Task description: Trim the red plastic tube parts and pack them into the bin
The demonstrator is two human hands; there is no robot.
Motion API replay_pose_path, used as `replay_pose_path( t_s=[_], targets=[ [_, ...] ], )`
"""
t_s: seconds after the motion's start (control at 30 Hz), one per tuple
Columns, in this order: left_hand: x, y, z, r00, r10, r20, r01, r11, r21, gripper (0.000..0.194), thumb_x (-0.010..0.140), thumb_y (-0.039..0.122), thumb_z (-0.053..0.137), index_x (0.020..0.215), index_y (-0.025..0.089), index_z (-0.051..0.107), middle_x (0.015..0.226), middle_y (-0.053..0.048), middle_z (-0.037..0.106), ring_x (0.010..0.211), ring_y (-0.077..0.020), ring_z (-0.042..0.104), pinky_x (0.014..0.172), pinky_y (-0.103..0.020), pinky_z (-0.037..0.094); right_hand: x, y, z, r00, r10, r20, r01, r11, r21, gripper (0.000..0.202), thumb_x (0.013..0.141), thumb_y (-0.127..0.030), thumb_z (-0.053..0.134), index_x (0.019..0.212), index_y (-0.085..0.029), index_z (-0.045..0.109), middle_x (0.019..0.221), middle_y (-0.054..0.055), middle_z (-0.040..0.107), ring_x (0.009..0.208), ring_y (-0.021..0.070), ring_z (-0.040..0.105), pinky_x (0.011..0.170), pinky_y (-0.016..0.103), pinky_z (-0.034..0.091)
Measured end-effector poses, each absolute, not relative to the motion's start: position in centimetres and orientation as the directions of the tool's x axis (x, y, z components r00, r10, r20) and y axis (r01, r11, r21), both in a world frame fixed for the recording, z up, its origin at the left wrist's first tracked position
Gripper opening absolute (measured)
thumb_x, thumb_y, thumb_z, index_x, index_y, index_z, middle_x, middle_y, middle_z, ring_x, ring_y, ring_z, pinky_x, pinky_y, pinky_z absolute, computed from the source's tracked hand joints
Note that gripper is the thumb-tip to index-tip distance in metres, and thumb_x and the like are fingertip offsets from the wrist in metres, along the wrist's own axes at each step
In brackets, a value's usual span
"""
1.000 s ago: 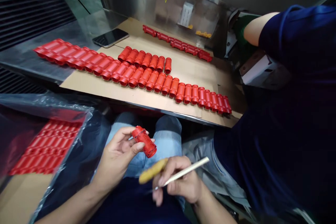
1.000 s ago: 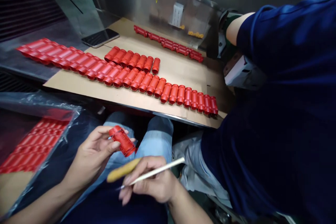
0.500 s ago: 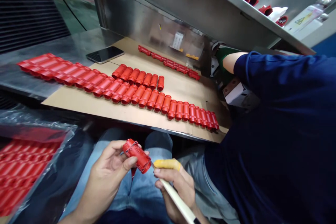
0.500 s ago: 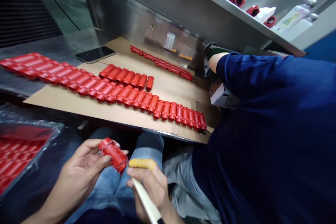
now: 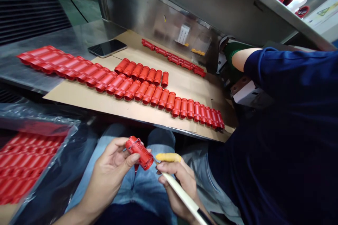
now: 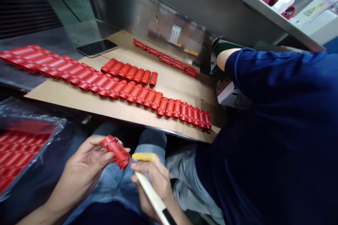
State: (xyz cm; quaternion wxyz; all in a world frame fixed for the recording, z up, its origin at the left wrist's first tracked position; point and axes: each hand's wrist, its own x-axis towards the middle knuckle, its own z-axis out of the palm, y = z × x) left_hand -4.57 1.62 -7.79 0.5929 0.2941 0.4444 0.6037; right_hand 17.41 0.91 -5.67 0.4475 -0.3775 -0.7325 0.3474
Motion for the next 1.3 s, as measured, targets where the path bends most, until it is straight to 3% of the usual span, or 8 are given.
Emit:
replay_pose_path(
  t_s=[0.2, 0.3, 0.4, 0.5, 0.57, 0.67, 0.77, 1.3],
  targets=[
    [-4.6, 1.9, -7.8, -0.143, 0.966, -0.217, -0.429, 0.137, 0.893, 0.035, 0.091, 0.030, 0.091, 0.115, 0.022, 0.067, 0.104, -0.006, 0.078, 0.089, -0.0238, 0.080, 0.079, -0.032, 0.067, 17.0, 1.4, -5.1, -0.471, 0.814, 0.339, 0.379, 0.534, -0.756, 0.032, 0.115, -0.026, 0.053, 0.144, -0.023, 0.067, 0.119, 0.010, 0.078, 0.084, 0.0187, 0.078, 0.079, 0.029, 0.070],
    [-4.4, 2.2, -7.3, -0.110, 0.953, -0.283, -0.473, 0.200, 0.858, 0.037, 0.090, 0.033, 0.091, 0.115, 0.021, 0.067, 0.103, -0.007, 0.077, 0.082, -0.0219, 0.077, 0.071, -0.031, 0.066, 16.5, 1.0, -4.8, -0.480, 0.817, 0.319, 0.409, 0.530, -0.743, 0.033, 0.115, -0.030, 0.054, 0.144, -0.022, 0.068, 0.117, 0.012, 0.080, 0.089, 0.0222, 0.078, 0.082, 0.033, 0.070],
    [-4.4, 2.5, -6.6, -0.074, 0.941, -0.331, -0.535, 0.243, 0.809, 0.039, 0.088, 0.034, 0.093, 0.113, 0.020, 0.066, 0.102, -0.007, 0.076, 0.081, -0.0207, 0.075, 0.069, -0.031, 0.065, 15.9, 0.0, -5.1, -0.469, 0.827, 0.309, 0.195, 0.439, -0.877, 0.021, 0.112, -0.036, 0.063, 0.124, -0.023, 0.076, 0.109, 0.009, 0.081, 0.088, 0.0208, 0.082, 0.076, 0.028, 0.070],
    [-4.5, 2.6, -6.2, -0.014, 0.927, -0.374, -0.588, 0.295, 0.753, 0.040, 0.088, 0.033, 0.094, 0.114, 0.020, 0.066, 0.102, -0.006, 0.076, 0.081, -0.0197, 0.075, 0.071, -0.031, 0.065, 15.6, -0.6, -5.3, -0.450, 0.823, 0.346, -0.092, 0.343, -0.935, 0.021, 0.108, -0.043, 0.071, 0.108, -0.023, 0.075, 0.086, 0.005, 0.083, 0.072, 0.0185, 0.083, 0.064, 0.023, 0.069],
    [-4.6, 2.7, -6.2, 0.032, 0.916, -0.400, -0.612, 0.334, 0.717, 0.042, 0.088, 0.033, 0.094, 0.115, 0.021, 0.065, 0.104, -0.006, 0.077, 0.084, -0.0206, 0.077, 0.075, -0.032, 0.066, 15.9, -0.5, -5.2, -0.382, 0.867, 0.319, -0.130, 0.291, -0.948, 0.021, 0.105, -0.043, 0.076, 0.102, -0.023, 0.078, 0.083, 0.006, 0.083, 0.074, 0.0200, 0.083, 0.068, 0.026, 0.070],
    [-4.6, 2.5, -6.2, 0.068, 0.903, -0.424, -0.643, 0.364, 0.674, 0.041, 0.088, 0.031, 0.093, 0.116, 0.021, 0.065, 0.109, -0.008, 0.079, 0.086, -0.0220, 0.079, 0.080, -0.034, 0.067, 16.9, 0.1, -4.6, -0.266, 0.901, 0.342, 0.043, 0.366, -0.930, 0.012, 0.103, -0.034, 0.080, 0.107, -0.023, 0.083, 0.107, 0.011, 0.083, 0.090, 0.0218, 0.083, 0.080, 0.031, 0.072],
    [-4.4, 2.3, -6.1, 0.064, 0.908, -0.415, -0.662, 0.350, 0.663, 0.035, 0.093, 0.029, 0.089, 0.117, 0.022, 0.065, 0.111, -0.008, 0.080, 0.088, -0.0225, 0.081, 0.082, -0.035, 0.068, 17.5, 0.5, -4.3, -0.280, 0.871, 0.403, 0.152, 0.454, -0.878, 0.020, 0.104, -0.022, 0.076, 0.123, -0.026, 0.082, 0.118, 0.010, 0.081, 0.098, 0.0208, 0.083, 0.084, 0.029, 0.071],
    [-4.8, 1.5, -6.8, 0.135, 0.900, -0.414, -0.606, 0.406, 0.684, 0.036, 0.096, 0.034, 0.086, 0.125, 0.023, 0.067, 0.113, -0.008, 0.079, 0.090, -0.0214, 0.079, 0.073, -0.026, 0.063, 17.3, 1.3, -4.1, -0.453, 0.766, 0.456, 0.118, 0.559, -0.821, 0.022, 0.105, -0.016, 0.074, 0.126, -0.020, 0.079, 0.117, 0.012, 0.082, 0.102, 0.0217, 0.081, 0.085, 0.033, 0.072]
  ],
)
